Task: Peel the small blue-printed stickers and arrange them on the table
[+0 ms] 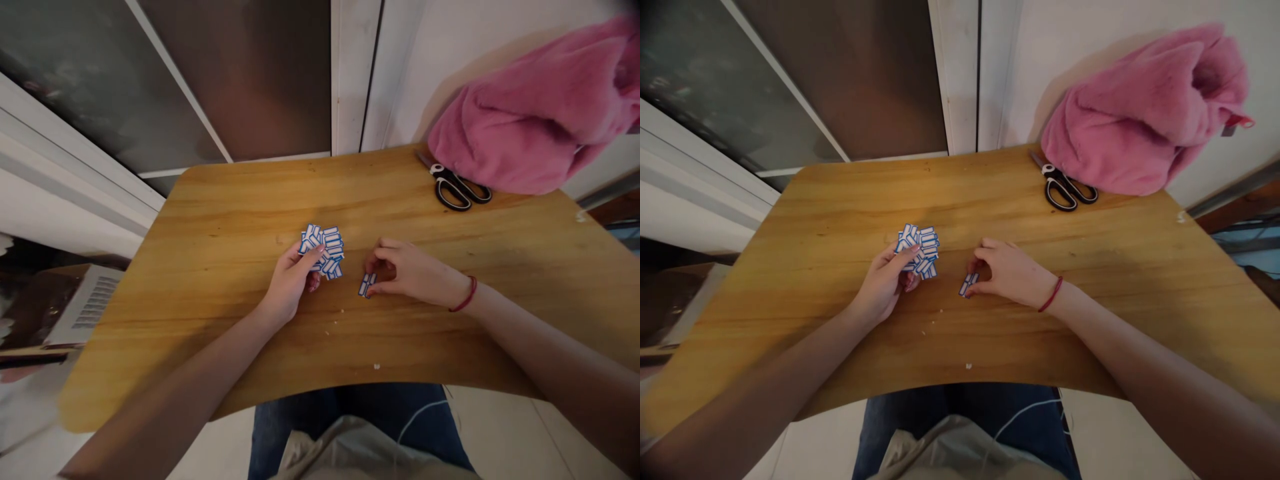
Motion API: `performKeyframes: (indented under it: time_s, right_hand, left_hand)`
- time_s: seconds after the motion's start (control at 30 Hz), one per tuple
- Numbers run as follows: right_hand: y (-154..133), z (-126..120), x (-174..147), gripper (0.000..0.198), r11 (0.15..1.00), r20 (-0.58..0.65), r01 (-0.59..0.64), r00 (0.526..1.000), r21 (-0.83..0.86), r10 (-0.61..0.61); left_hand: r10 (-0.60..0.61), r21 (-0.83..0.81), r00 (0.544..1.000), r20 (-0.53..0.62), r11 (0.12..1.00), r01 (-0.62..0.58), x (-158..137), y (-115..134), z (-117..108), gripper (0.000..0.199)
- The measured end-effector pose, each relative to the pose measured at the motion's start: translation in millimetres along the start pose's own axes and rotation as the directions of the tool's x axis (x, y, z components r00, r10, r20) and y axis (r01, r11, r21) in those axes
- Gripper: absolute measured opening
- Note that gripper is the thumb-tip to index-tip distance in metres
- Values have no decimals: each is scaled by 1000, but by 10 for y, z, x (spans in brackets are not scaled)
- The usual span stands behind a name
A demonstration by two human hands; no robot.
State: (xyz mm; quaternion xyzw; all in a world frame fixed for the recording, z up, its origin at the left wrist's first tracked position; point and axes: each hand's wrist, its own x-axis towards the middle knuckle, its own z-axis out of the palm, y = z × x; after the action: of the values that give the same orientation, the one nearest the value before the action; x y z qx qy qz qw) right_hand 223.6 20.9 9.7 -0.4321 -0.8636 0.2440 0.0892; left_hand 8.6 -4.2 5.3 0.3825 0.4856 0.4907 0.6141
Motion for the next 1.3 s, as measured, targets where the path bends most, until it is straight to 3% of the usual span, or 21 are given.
performKeyframes:
  time_s: [0.53,0.87,1.07,1.3]
  right_hand:
    - [16,11,4,44,999,-43,-27,999,42,28]
    - [23,9,15,32,998,-3,-23,1000,54,23]
    - [-3,-10,8,40,996,-19,-65,998,66,67]
    - [-27,-34,4,29,990,46,-72,997,119,67]
  left_hand:
    - [-24,-11,1000,-7,1000,24,-1,-7,0,23]
    - [-29,-9,1000,7,1000,29,5,-9,-3,23]
    - [-24,-6,1000,9,1000,24,-3,-8,-3,23]
    - [-27,5,1000,12,1000,27,-1,-1,-10,22]
